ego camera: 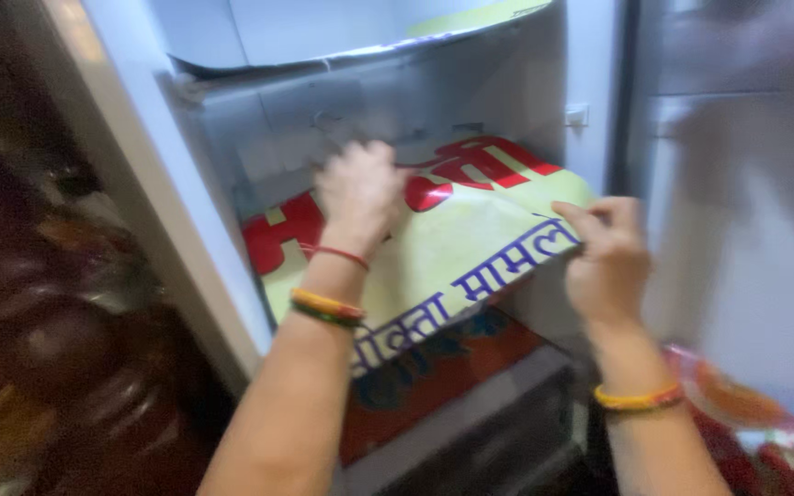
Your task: The person removes items from a refrigerator, including a tomato puree packet, a steel pot of milk, a bowl of leafy greens, a plastic container, and small steel vessels, and rearranges them on the shelves and door compartments, repositioning a printed paper liner on a shelf.
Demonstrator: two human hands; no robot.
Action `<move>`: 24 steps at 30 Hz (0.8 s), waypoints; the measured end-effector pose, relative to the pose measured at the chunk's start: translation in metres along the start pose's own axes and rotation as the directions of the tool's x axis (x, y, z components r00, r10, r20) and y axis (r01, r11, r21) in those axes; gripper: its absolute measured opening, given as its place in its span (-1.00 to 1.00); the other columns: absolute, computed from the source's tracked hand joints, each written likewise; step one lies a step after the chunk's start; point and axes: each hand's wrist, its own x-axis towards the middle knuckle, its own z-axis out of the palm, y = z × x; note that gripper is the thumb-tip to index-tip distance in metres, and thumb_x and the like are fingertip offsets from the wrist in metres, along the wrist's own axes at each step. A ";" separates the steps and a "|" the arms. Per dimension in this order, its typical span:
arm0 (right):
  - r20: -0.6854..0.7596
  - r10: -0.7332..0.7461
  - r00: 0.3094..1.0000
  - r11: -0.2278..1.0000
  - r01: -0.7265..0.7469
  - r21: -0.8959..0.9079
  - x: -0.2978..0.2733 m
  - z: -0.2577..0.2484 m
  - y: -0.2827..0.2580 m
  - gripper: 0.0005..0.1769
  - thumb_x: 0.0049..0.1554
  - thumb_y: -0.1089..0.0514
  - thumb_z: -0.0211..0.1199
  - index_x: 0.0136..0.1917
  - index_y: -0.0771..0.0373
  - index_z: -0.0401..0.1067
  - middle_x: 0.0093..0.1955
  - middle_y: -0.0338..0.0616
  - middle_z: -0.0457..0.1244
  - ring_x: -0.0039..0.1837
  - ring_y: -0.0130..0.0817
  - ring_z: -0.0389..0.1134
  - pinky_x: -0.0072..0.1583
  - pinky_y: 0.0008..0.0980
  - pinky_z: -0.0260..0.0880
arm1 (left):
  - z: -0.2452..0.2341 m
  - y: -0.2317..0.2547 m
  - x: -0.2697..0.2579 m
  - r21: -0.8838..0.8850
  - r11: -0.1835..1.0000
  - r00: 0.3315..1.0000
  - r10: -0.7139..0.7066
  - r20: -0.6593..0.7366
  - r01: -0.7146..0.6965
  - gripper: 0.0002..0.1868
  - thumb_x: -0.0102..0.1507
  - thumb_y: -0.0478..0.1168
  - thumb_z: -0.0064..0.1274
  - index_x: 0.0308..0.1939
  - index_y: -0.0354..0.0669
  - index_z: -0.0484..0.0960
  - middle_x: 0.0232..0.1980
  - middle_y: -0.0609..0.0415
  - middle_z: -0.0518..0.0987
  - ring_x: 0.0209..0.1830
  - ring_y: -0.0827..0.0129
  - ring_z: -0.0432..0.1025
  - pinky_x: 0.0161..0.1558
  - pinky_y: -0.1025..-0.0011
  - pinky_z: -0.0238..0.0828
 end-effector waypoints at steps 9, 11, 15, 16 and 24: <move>0.144 -0.260 0.955 0.966 0.256 0.045 0.003 0.008 -0.035 -0.13 0.04 0.06 0.41 0.55 0.23 0.18 0.63 0.11 -0.01 0.65 0.09 -0.08 0.56 0.04 -0.03 | 0.023 -0.004 0.056 -0.265 0.964 0.865 0.135 0.483 -0.003 -0.27 0.38 0.29 -0.47 0.40 -0.06 0.43 0.54 0.01 0.28 0.54 0.22 0.19 0.49 0.16 0.05; 0.213 -0.268 0.940 0.963 0.259 0.070 -0.002 0.007 -0.045 -0.14 0.05 0.05 0.40 0.55 0.22 0.18 0.66 0.05 -0.05 0.69 0.06 -0.16 0.58 0.07 -0.13 | 0.023 -0.013 0.061 -0.314 0.949 0.891 0.131 0.435 0.014 -0.34 0.36 0.21 -0.36 0.40 -0.01 0.44 0.54 0.09 0.32 0.51 0.29 0.26 0.47 0.21 0.12; 0.255 -0.306 0.917 0.951 0.303 0.052 -0.008 0.010 -0.058 -0.10 0.05 0.01 0.39 0.57 0.23 0.14 0.66 0.04 -0.05 0.69 0.04 -0.20 0.56 0.16 -0.16 | 0.027 -0.009 0.074 0.154 0.986 0.912 -0.003 0.411 -0.066 -0.40 0.42 0.20 -0.30 0.39 -0.02 0.47 0.52 -0.05 0.32 0.51 0.05 0.18 0.46 -0.02 0.04; 0.262 -0.308 0.915 0.951 0.306 0.050 -0.008 0.011 -0.058 -0.10 0.04 0.00 0.39 0.56 0.22 0.14 0.66 0.03 -0.05 0.69 0.04 -0.21 0.56 0.17 -0.16 | 0.031 -0.006 0.076 0.160 0.972 0.913 0.095 0.396 -0.170 -0.46 0.44 0.08 -0.28 0.34 -0.05 0.56 0.47 -0.09 0.45 0.44 0.03 0.35 0.43 0.05 0.23; 0.309 -0.295 0.904 0.955 0.291 0.058 -0.008 0.010 -0.058 -0.06 0.01 -0.04 0.39 0.56 0.20 0.10 0.64 0.04 -0.05 0.68 0.05 -0.22 0.55 0.19 -0.19 | 0.058 -0.014 0.086 0.008 0.999 0.918 0.031 0.396 -0.037 -0.46 0.41 0.08 -0.36 0.39 0.06 0.45 0.51 -0.04 0.33 0.48 0.03 0.26 0.42 0.01 0.17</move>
